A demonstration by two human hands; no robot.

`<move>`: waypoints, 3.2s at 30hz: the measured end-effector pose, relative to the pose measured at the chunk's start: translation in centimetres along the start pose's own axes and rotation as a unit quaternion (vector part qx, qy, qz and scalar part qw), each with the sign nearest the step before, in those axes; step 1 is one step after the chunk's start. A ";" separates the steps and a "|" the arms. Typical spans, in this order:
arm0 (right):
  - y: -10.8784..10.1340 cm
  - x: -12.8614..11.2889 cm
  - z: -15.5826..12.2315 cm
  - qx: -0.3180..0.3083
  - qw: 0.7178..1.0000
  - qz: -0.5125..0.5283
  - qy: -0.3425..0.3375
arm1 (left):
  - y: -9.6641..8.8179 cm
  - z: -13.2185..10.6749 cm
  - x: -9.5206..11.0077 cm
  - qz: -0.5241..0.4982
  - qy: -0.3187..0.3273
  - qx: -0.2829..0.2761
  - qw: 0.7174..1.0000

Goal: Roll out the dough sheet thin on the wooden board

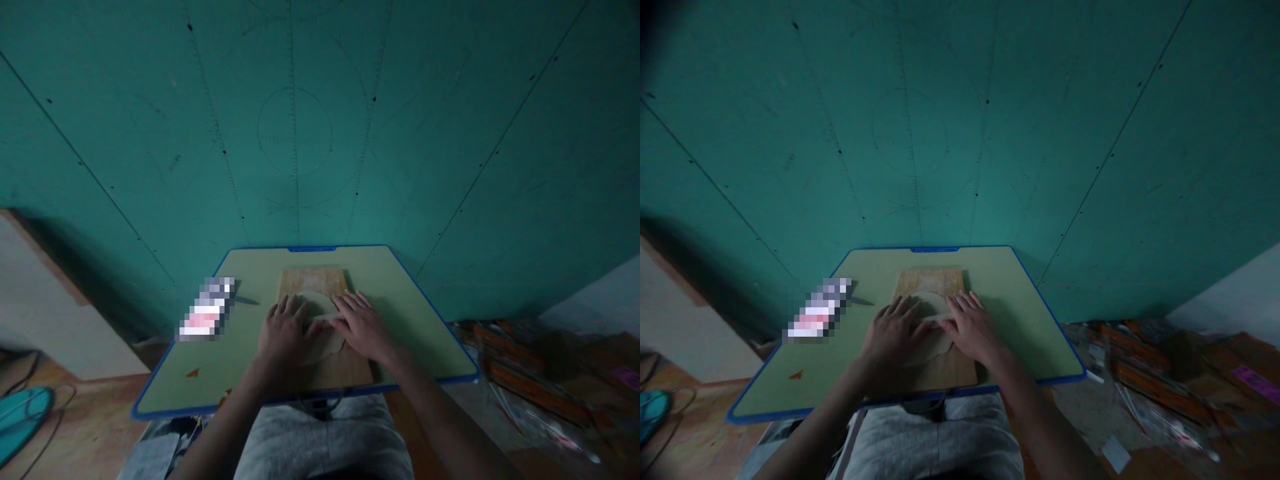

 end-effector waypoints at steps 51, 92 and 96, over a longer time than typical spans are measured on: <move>3.0 5.8 13.7 -0.078 0.975 -0.033 0.205 | 2.4 13.1 -6.5 0.000 -0.101 -0.081 0.992; 3.0 6.4 16.5 -0.064 0.968 -0.072 0.231 | 4.1 17.2 -8.1 0.016 -0.085 -0.086 0.993; 2.8 6.3 16.4 -0.062 0.969 -0.071 0.230 | 4.2 17.5 -8.2 0.015 -0.086 -0.087 0.992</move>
Point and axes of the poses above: each hand's wrist, its own z-axis towards the middle knuckle, its own y-axis out of the palm, x = y × z, the point moved 4 cm from there along z, towards the middle knuckle, and after that the axes turned 2 degrees about z, right-handed, at the moved point
